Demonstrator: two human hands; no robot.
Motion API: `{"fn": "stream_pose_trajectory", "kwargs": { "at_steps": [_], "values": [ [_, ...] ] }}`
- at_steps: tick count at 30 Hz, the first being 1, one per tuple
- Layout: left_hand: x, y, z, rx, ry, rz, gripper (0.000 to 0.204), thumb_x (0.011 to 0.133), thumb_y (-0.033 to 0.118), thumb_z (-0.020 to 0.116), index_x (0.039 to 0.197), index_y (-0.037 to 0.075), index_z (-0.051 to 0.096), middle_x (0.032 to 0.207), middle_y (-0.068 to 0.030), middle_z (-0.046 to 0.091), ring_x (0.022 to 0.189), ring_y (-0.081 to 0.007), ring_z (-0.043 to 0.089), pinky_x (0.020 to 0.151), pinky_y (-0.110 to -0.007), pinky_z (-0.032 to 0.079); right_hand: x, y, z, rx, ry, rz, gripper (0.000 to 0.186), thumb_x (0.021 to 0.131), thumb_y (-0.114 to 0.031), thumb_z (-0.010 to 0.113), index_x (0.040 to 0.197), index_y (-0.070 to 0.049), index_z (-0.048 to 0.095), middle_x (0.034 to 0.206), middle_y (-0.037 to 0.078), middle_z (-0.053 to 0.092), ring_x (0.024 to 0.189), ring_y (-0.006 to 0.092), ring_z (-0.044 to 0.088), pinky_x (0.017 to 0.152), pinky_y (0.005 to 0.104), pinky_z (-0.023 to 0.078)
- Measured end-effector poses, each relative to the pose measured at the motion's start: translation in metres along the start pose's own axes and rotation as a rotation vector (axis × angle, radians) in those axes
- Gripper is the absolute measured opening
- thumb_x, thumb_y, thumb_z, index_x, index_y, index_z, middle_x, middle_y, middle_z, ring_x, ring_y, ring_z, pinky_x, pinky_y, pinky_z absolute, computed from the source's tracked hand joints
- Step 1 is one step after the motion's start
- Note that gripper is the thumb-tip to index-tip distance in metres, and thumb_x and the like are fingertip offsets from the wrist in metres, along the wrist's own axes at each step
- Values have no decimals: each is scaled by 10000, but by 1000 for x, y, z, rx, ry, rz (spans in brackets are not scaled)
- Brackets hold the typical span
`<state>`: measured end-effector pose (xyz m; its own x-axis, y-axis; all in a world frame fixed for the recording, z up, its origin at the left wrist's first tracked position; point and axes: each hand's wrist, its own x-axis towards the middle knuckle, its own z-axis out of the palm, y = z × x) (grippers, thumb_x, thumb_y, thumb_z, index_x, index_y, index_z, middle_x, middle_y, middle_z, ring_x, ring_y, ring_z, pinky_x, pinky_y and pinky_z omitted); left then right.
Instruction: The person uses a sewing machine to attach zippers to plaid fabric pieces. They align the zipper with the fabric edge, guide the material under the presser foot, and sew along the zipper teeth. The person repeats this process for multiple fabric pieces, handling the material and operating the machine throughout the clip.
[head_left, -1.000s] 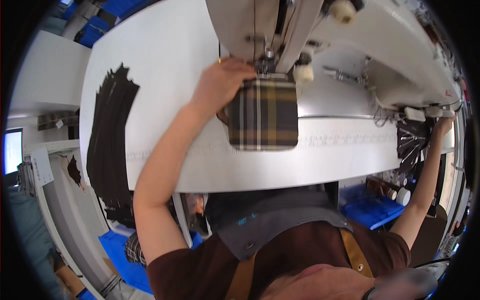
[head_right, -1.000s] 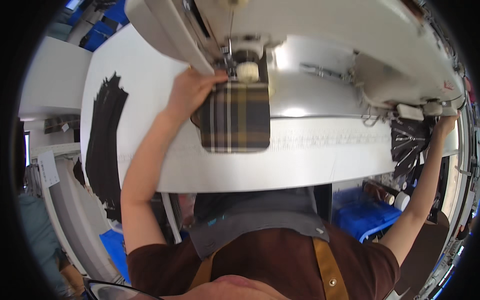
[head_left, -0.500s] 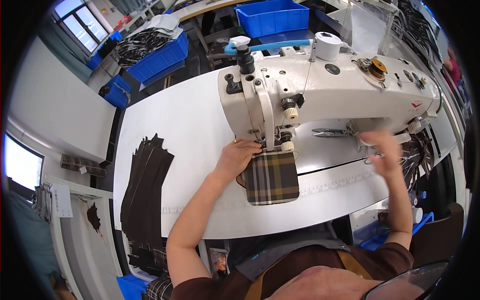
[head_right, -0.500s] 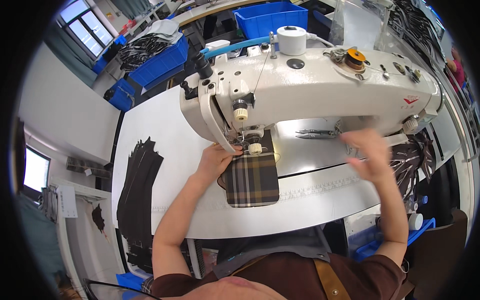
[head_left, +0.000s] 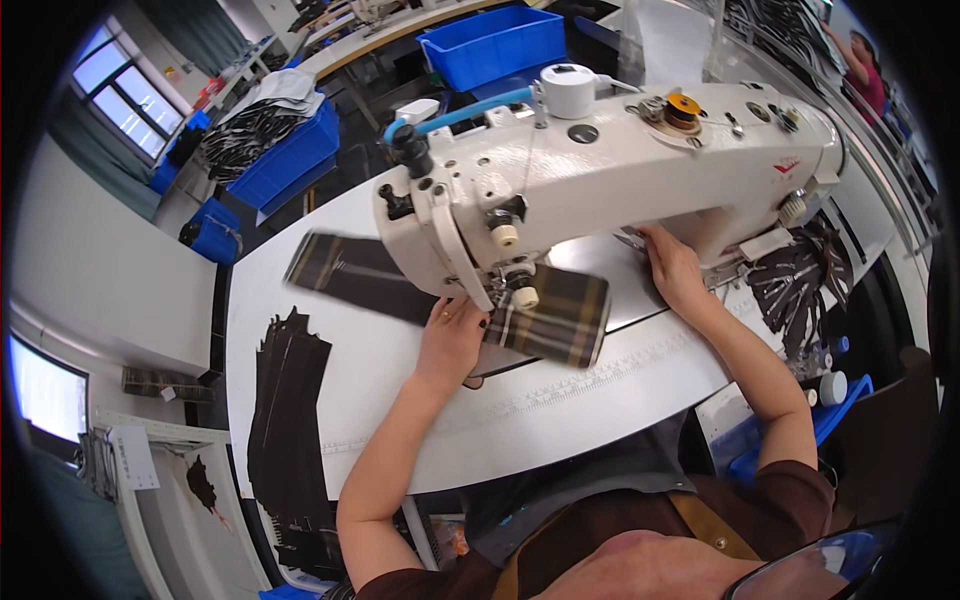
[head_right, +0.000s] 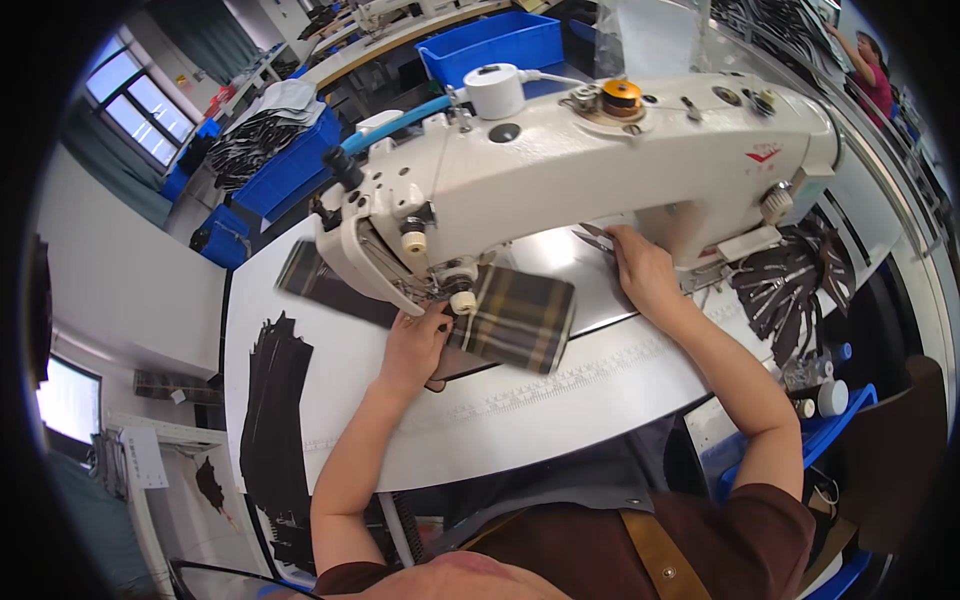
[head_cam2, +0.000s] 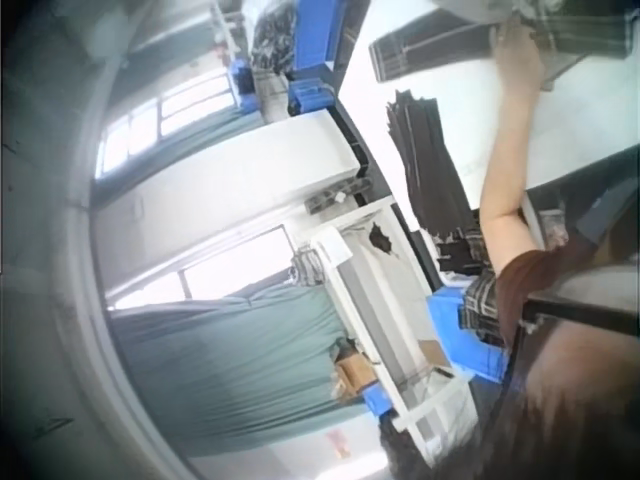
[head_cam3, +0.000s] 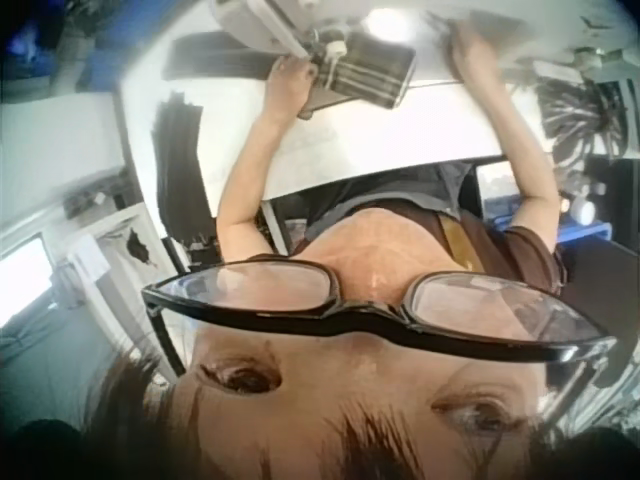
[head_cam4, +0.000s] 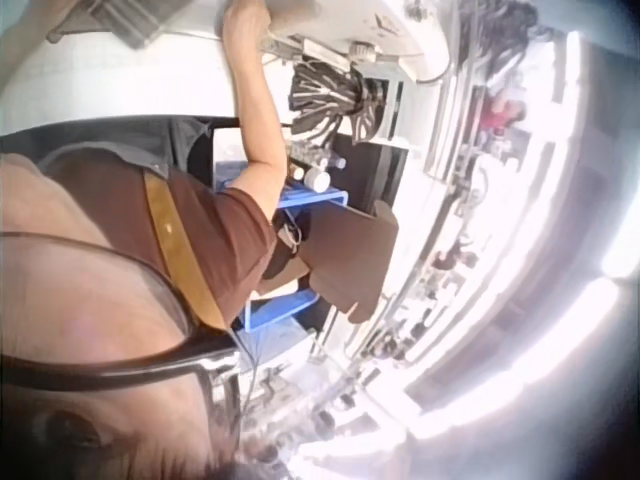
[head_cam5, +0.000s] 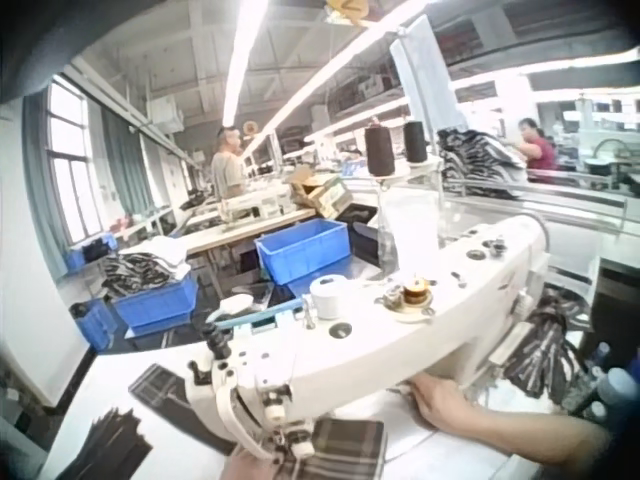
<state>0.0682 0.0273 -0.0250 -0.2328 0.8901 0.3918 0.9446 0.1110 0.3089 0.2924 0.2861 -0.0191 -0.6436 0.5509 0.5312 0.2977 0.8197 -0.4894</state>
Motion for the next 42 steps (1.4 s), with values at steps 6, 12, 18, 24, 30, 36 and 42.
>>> {"fn": "stream_pose_trajectory", "kwargs": {
  "at_steps": [6, 12, 18, 24, 30, 36, 42],
  "values": [
    [-11, 24, -38, -806, -225, -484, 91, 868, 69, 579, 939, 12, 578, 1063, -142, 637, 849, -207, 633, 797, -362, 496, 5, 4, -2, 39, -23, 101, 403, 849, -374, 646, 1097, -64, 576, 753, 147, 639, 654, 300, 624, 624, 374, 489],
    [-102, 70, -65, -842, -315, -316, 49, 852, 64, 613, 882, 26, 604, 1095, -145, 663, 971, -255, 641, 1091, -461, 241, 0, 9, -3, 100, 4, -20, 324, 791, -245, 736, 1007, -41, 608, 744, 77, 633, 637, 188, 605, 617, 298, 487],
    [-134, 80, -60, -900, -141, -345, 55, 852, 46, 606, 895, 12, 595, 1078, -168, 667, 981, -228, 654, 1103, -480, 222, -27, -108, -21, 77, -285, -601, 302, 699, -142, 769, 943, -82, 602, 797, 69, 638, 691, 205, 642, 615, 317, 504],
    [-130, 79, -56, -927, -140, -346, 54, 874, 58, 590, 890, 8, 599, 1063, -162, 674, 982, -225, 651, 1108, -461, 211, -44, -145, 12, 78, -408, -854, 263, 713, -179, 749, 893, -78, 586, 740, 38, 581, 635, 216, 596, 580, 344, 469],
    [-129, 80, -60, -1032, -145, -356, 71, 879, 91, 593, 872, 22, 608, 1019, -149, 688, 1012, -236, 636, 1113, -477, 172, -35, -126, 12, -6, -366, -685, 222, 744, -169, 727, 881, -70, 583, 745, 61, 593, 654, 241, 608, 576, 343, 477],
    [-130, 84, -62, -916, -105, -344, 116, 881, 106, 587, 947, 26, 638, 1077, -162, 669, 1152, -263, 561, 1110, -489, 171, -33, -113, 38, 55, -372, -704, 232, 766, -165, 720, 920, -59, 583, 773, 58, 624, 655, 231, 620, 579, 326, 488],
    [-136, 71, -80, -1121, 872, -946, 451, 969, 227, 475, 1318, -52, 420, 1437, -191, 358, 1338, -278, 348, 1115, -387, 216, -31, -110, 12, -127, -381, -568, 511, 729, -179, 733, 1200, -90, 556, 1223, 113, 574, 1043, 288, 579, 874, 400, 463]
  ]
}}
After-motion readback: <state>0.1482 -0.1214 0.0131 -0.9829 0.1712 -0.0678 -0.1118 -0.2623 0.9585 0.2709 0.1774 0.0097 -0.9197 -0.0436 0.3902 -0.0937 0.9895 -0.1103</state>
